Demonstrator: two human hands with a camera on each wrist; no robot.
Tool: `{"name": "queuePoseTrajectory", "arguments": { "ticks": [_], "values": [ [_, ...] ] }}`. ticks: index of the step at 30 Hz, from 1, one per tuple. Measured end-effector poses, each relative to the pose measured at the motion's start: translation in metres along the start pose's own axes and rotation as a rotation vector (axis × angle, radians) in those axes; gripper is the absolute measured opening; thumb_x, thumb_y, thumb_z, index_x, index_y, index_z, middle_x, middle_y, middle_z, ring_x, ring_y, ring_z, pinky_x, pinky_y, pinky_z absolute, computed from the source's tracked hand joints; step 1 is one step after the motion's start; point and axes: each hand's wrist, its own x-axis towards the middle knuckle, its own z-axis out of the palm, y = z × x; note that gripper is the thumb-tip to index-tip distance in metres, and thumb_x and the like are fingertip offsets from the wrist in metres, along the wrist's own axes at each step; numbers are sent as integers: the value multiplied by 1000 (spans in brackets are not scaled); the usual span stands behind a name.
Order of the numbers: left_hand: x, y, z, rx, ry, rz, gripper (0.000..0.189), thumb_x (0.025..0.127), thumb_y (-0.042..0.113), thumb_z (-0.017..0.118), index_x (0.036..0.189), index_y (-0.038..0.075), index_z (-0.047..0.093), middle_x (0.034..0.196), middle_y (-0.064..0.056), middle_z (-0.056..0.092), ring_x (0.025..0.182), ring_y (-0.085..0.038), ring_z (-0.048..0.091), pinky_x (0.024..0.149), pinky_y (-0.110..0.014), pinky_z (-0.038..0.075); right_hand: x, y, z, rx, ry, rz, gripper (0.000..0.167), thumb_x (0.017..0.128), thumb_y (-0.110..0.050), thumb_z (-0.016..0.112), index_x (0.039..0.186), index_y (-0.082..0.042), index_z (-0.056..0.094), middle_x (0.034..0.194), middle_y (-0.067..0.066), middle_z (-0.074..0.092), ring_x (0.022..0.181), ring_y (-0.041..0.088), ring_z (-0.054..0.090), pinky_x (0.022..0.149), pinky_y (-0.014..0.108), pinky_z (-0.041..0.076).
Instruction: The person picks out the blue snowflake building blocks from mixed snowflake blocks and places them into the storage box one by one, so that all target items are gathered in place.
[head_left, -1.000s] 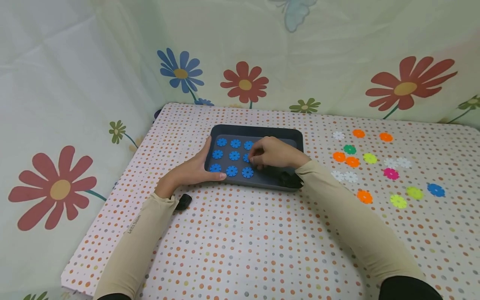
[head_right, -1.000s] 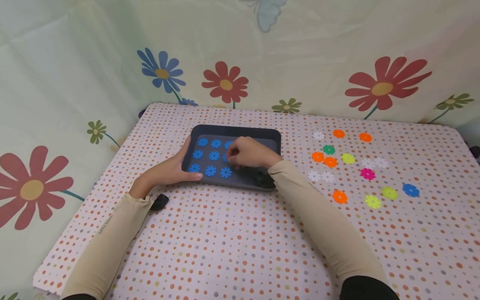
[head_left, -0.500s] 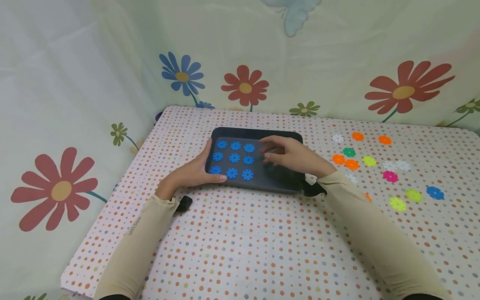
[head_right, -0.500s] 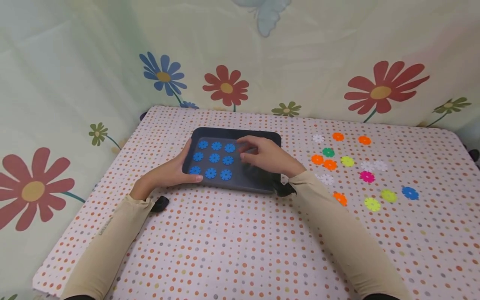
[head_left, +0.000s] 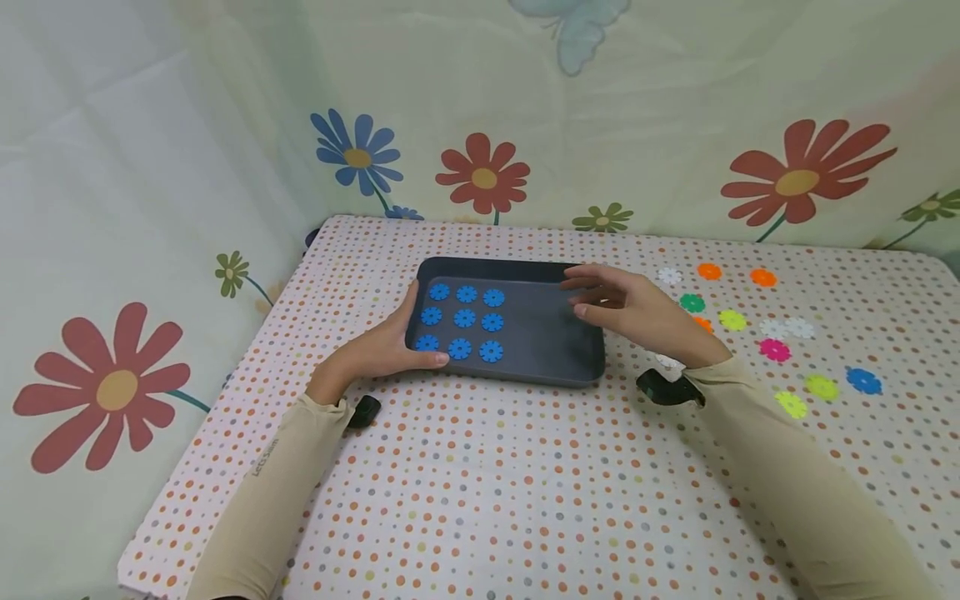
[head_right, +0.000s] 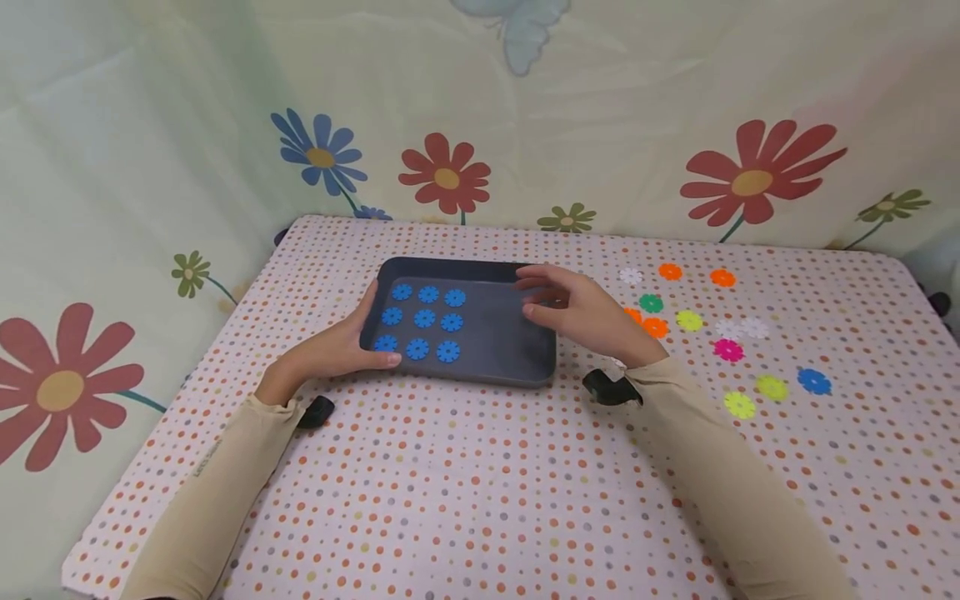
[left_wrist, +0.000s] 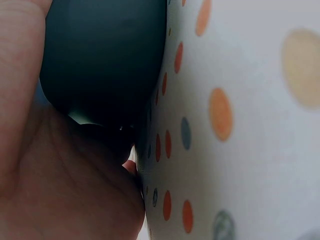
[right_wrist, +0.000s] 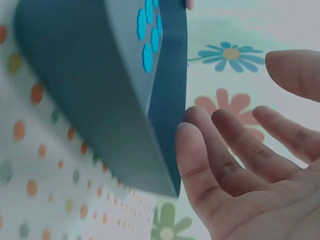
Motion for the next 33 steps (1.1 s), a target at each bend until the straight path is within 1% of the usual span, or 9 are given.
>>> {"name": "queuePoseTrajectory", "arguments": {
  "ticks": [4,7,11,18,26,28,30,31,33],
  "values": [
    [-1,-1,1,-2,2,1,139,87,63,82,168,27,-25,177,-3,-17,163,-32,4,124,-61,23,-9,7,-8,-6,20,13,60,109,-19,68,162,-6,45,156,16,54,138,34,56,97,26,54],
    [0,-1,1,-2,1,1,139,87,63,82,168,29,-26,177,-3,-17,163,-31,3,124,-61,23,-14,12,-13,-12,23,15,61,108,-18,68,163,-6,44,158,18,51,139,37,54,94,21,54],
    [0,-2,1,-1,0,1,140,87,64,83,168,29,-26,177,-3,-17,163,-31,3,124,-62,23,-22,18,-19,-41,50,36,62,108,-19,69,163,-9,44,158,17,50,138,39,54,91,20,54],
    [0,-1,0,-6,-1,0,141,86,66,83,167,30,-26,177,-2,-18,163,-31,3,124,-61,22,-39,26,-31,-102,120,85,59,107,-23,70,161,-11,49,159,13,51,137,36,55,88,18,53],
    [-2,1,0,-10,-3,-5,140,86,64,83,167,31,-26,177,-1,-18,163,-30,3,125,-61,22,-60,35,-49,-170,130,147,64,109,-34,68,164,-14,44,164,11,44,142,37,49,89,15,47],
    [-2,1,0,-9,-4,-6,140,86,64,83,167,31,-26,177,-1,-17,163,-30,2,125,-61,22,-65,37,-53,-197,136,164,65,109,-34,68,165,-13,43,165,12,43,144,40,47,96,25,48],
    [-2,1,0,-7,-3,-4,139,87,63,83,167,31,-26,177,-1,-17,163,-30,3,125,-61,22,-70,40,-56,-209,143,169,65,109,-33,67,165,-11,43,166,14,41,146,44,43,105,42,48],
    [-2,1,0,-7,-3,-2,139,87,63,83,167,31,-26,177,-1,-18,163,-30,2,125,-61,22,-73,42,-58,-218,150,165,65,109,-32,68,164,-10,43,166,16,40,146,47,43,107,52,46],
    [-2,1,0,-5,-2,2,138,88,63,82,167,31,-26,177,-1,-18,163,-30,2,125,-61,22,-79,46,-62,-229,161,161,64,109,-31,68,163,-8,44,168,18,37,145,51,41,105,70,41]
  ]
}}
